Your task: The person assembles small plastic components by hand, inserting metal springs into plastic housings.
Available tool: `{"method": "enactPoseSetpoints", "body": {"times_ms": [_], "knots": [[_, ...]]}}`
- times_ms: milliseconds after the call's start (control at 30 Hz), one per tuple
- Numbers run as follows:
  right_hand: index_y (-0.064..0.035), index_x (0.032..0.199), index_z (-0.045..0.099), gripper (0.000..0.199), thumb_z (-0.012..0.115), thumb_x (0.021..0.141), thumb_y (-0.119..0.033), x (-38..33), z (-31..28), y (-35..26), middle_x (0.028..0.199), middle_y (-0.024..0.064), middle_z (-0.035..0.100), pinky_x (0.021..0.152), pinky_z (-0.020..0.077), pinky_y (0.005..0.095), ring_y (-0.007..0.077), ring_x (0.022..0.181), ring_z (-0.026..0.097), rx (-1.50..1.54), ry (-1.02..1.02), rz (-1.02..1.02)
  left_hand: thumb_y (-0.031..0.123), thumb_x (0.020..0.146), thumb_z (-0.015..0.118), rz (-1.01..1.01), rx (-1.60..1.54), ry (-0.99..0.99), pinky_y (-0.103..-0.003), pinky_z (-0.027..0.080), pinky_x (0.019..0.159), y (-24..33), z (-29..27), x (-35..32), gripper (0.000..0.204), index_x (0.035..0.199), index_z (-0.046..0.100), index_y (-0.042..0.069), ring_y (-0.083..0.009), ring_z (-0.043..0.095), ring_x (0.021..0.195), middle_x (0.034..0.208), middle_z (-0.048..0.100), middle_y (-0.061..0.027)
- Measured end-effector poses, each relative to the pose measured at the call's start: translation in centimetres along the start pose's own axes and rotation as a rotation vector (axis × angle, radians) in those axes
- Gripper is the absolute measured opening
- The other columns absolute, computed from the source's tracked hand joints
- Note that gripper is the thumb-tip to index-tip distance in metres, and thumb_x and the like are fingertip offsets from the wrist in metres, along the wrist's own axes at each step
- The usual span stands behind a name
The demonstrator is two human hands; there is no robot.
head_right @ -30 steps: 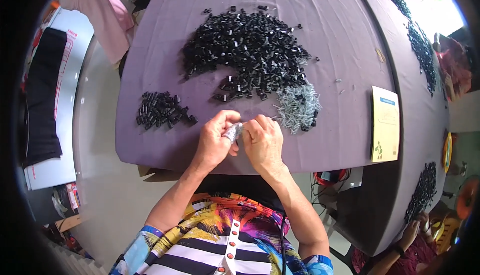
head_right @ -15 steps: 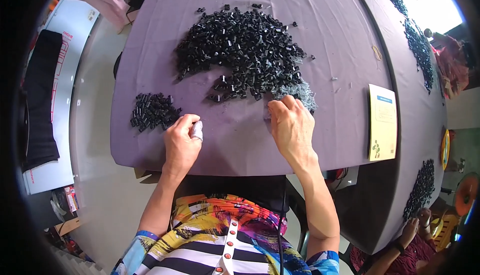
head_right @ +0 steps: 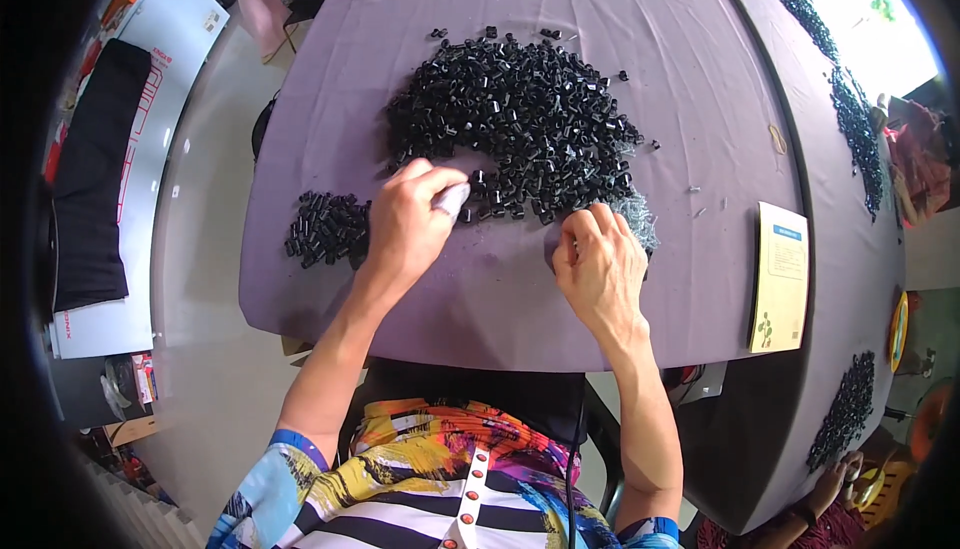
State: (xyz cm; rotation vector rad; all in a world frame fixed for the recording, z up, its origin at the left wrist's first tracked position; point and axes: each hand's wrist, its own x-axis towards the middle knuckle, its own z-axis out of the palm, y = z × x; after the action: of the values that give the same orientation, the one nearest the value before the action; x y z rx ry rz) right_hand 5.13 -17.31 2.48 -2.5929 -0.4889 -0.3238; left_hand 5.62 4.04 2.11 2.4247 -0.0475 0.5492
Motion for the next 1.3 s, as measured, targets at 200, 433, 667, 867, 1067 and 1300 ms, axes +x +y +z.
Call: {"method": "enactPoseSetpoints", "body": {"times_ms": [200, 433, 667, 867, 1067, 1300], "knots": [[-0.002, 0.085, 0.057, 0.006, 0.06, 0.079, -0.002, -0.8, 0.0, -0.7, 0.081, 0.011, 0.059, 0.068, 0.047, 0.0379, 0.0302, 0.076, 0.059, 0.125, 0.112, -0.03, 0.007, 0.074, 0.07, 0.124, 0.052, -0.084, -0.037, 0.048, 0.073, -0.9, 3.3, 3.0, 0.007, 0.08, 0.072, 0.009, -0.028, 0.058, 0.078, 0.077, 0.062, -0.0098], [-0.0014, 0.087, 0.058, 0.008, 0.061, 0.08, 0.002, -2.3, 0.5, -1.7, 0.083, 0.0113, 0.06, 0.061, 0.0485, 0.0339, 0.0267, 0.07, 0.06, 0.348, 0.094, -0.051, 0.003, 0.072, 0.068, 0.127, 0.25, -0.254, -0.039, 0.047, 0.078, 0.3, 3.9, 3.6, 0.008, 0.078, 0.071, 0.008, -0.0283, 0.058, 0.084, 0.081, 0.063, -0.0088], [-0.0017, 0.094, 0.062, 0.013, 0.062, 0.081, 0.002, -3.7, 2.7, -3.9, 0.085, 0.0116, 0.06, 0.062, 0.0492, 0.0341, 0.0273, 0.07, 0.06, 0.514, 0.069, -0.029, 0.0, 0.077, 0.061, 0.223, 0.289, -0.191, -0.041, 0.047, 0.074, -0.1, 3.9, 2.8, 0.007, 0.08, 0.06, 0.006, -0.0297, 0.055, 0.089, 0.089, 0.059, -0.0107], [-0.0019, 0.094, 0.059, 0.014, 0.058, 0.082, 0.005, -3.5, 3.2, -3.7, 0.086, 0.0116, 0.056, 0.063, 0.0484, 0.0329, 0.0264, 0.072, 0.059, 0.622, 0.104, 0.003, -0.003, 0.084, 0.057, -0.042, -0.278, -0.138, -0.035, 0.047, 0.073, 1.9, 1.3, -1.7, 0.009, 0.091, 0.055, 0.001, -0.0249, 0.057, 0.083, 0.088, 0.058, -0.0124], [-0.001, 0.094, 0.06, 0.011, 0.057, 0.086, 0.005, -3.4, 3.5, -4.4, 0.086, 0.0091, 0.057, 0.061, 0.0473, 0.0284, 0.0182, 0.069, 0.058, 0.756, 0.085, 0.074, -0.004, 0.09, 0.053, -0.539, -0.991, -0.258, -0.021, 0.047, 0.064, 2.1, 1.4, -5.5, 0.02, 0.106, 0.063, 0.001, -0.0056, 0.055, 0.072, 0.087, 0.06, 0.0], [-0.0008, 0.093, 0.062, 0.01, 0.059, 0.085, 0.006, -4.1, 4.1, -4.2, 0.086, 0.0079, 0.059, 0.06, 0.0463, 0.0253, 0.0151, 0.067, 0.057, 0.813, 0.095, 0.114, -0.004, 0.09, 0.053, -0.823, -1.326, -0.281, -0.032, 0.061, 0.069, 1.6, 1.4, -6.4, 0.019, 0.104, 0.065, -0.003, -0.0178, 0.068, 0.073, 0.088, 0.067, -0.0096]]}}
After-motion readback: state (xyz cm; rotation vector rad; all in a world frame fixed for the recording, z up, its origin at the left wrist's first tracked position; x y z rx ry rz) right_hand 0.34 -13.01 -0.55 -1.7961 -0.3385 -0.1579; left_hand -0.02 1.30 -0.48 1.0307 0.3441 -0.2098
